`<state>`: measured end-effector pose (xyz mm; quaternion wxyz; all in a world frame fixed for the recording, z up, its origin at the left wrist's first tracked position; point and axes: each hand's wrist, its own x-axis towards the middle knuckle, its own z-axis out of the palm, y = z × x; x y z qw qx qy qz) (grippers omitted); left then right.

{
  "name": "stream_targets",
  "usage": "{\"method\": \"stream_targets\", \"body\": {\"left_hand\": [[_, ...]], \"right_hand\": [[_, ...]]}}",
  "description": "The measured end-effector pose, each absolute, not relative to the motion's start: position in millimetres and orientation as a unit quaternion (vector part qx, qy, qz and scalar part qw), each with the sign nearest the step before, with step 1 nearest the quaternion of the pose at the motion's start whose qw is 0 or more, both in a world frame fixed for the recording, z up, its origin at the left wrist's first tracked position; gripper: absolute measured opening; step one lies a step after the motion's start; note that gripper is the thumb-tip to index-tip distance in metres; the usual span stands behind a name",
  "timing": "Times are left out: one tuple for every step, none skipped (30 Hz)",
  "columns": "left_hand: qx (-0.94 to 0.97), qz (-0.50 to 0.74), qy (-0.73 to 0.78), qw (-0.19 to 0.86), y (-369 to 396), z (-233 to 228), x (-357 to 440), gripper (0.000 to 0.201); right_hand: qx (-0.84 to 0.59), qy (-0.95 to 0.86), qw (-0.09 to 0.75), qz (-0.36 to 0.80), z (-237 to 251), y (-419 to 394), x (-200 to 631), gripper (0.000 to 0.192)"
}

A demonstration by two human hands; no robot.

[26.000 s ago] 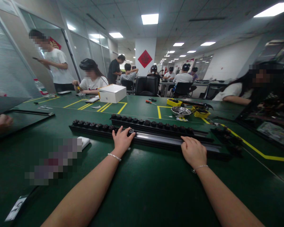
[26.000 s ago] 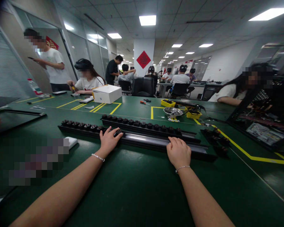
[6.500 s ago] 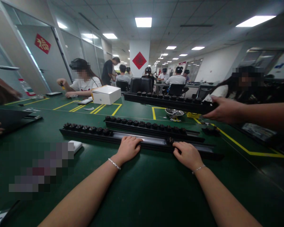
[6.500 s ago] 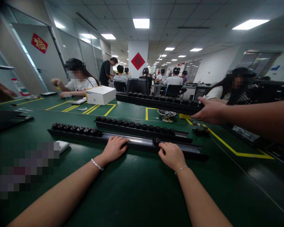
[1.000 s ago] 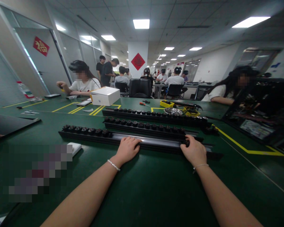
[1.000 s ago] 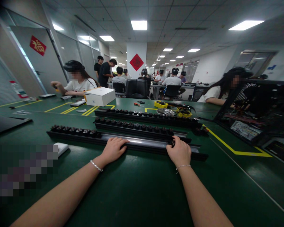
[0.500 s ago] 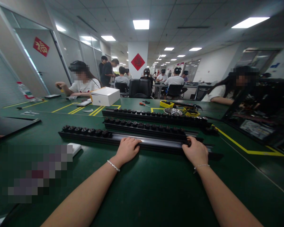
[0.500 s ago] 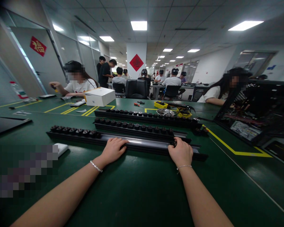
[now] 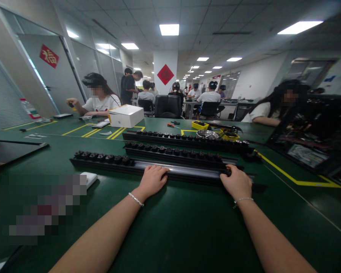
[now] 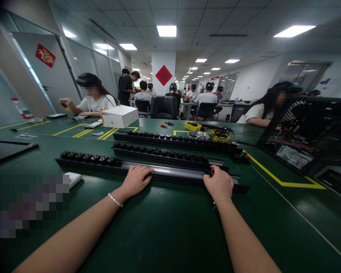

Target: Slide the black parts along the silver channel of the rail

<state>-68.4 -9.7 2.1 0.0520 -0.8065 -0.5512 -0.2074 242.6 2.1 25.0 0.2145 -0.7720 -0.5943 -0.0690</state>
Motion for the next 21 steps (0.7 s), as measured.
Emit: {"method": "stream_targets", "body": {"left_hand": [[-0.807, -0.208, -0.551, 0.052, -9.7, 2.1, -68.4, 0.028], [-0.807, -0.209, -0.550, 0.053, -9.7, 2.1, -68.5, 0.028], [-0.807, -0.210, -0.549, 0.053, -9.6, 2.1, -68.6, 0.028], [-0.808, -0.211, -0.548, 0.053, -9.6, 2.0, -68.7, 0.028], [-0.808, -0.211, -0.548, 0.053, -9.5, 1.9, -68.9, 0.028], [-0.808, -0.211, -0.547, 0.054, -9.4, 1.7, -69.0, 0.028], [-0.808, -0.212, -0.547, 0.055, -9.2, 1.5, -69.1, 0.028], [-0.808, -0.212, -0.546, 0.057, -9.1, 1.3, -69.2, 0.028], [-0.809, -0.213, -0.545, 0.058, -9.0, 1.1, -69.3, 0.028], [-0.809, -0.214, -0.544, 0.058, -9.0, 1.0, -69.3, 0.028], [-0.810, -0.215, -0.543, 0.058, -9.0, 0.9, -69.3, 0.028], [-0.810, -0.216, -0.543, 0.058, -9.1, 1.0, -69.2, 0.027], [-0.810, -0.216, -0.543, 0.057, -9.2, 1.1, -69.1, 0.027], [-0.809, -0.216, -0.543, 0.056, -9.4, 1.4, -69.0, 0.027], [-0.809, -0.215, -0.544, 0.055, -9.5, 1.6, -68.8, 0.028], [-0.809, -0.214, -0.545, 0.054, -9.7, 2.0, -68.6, 0.028], [-0.809, -0.213, -0.545, 0.053, -9.8, 2.3, -68.5, 0.028], [-0.809, -0.212, -0.546, 0.052, -9.9, 2.6, -68.5, 0.028], [-0.809, -0.211, -0.546, 0.051, -9.9, 2.7, -68.5, 0.028], [-0.809, -0.212, -0.546, 0.051, -9.9, 2.8, -68.6, 0.028], [-0.809, -0.212, -0.546, 0.051, -9.9, 2.8, -68.7, 0.028]], "right_hand": [[-0.773, -0.594, 0.214, -0.068, 25.3, 2.0, 242.6, 0.045], [-0.773, -0.593, 0.214, -0.067, 25.6, 2.0, 242.8, 0.045], [-0.774, -0.593, 0.214, -0.065, 25.9, 2.0, 243.1, 0.045], [-0.775, -0.592, 0.213, -0.063, 26.1, 2.0, 243.5, 0.045], [-0.776, -0.591, 0.212, -0.062, 26.2, 2.0, 244.0, 0.045], [-0.777, -0.590, 0.211, -0.060, 26.4, 2.0, 244.5, 0.045], [-0.778, -0.589, 0.211, -0.058, 26.6, 2.0, 245.1, 0.045], [-0.779, -0.587, 0.211, -0.058, 26.8, 1.9, 245.7, 0.045], [-0.781, -0.586, 0.211, -0.058, 27.1, 1.9, 246.2, 0.045], [-0.782, -0.584, 0.211, -0.058, 27.3, 1.8, 246.6, 0.045], [-0.783, -0.582, 0.212, -0.058, 27.5, 1.7, 246.9, 0.045], [-0.784, -0.581, 0.212, -0.057, 27.7, 1.7, 247.0, 0.045], [-0.784, -0.581, 0.212, -0.057, 27.8, 1.7, 247.1, 0.045], [-0.784, -0.580, 0.212, -0.056, 27.9, 1.7, 247.1, 0.045], [-0.785, -0.580, 0.213, -0.055, 28.0, 1.7, 247.1, 0.045], [-0.785, -0.579, 0.213, -0.054, 28.0, 1.7, 247.1, 0.045], [-0.786, -0.577, 0.215, -0.054, 28.0, 1.7, 247.2, 0.044], [-0.787, -0.576, 0.216, -0.054, 27.9, 1.7, 247.4, 0.044], [-0.788, -0.574, 0.216, -0.055, 27.9, 1.7, 247.8, 0.044], [-0.789, -0.573, 0.216, -0.055, 27.8, 1.8, 248.3, 0.043], [-0.791, -0.570, 0.215, -0.055, 27.8, 1.8, 248.8, 0.044]]}}
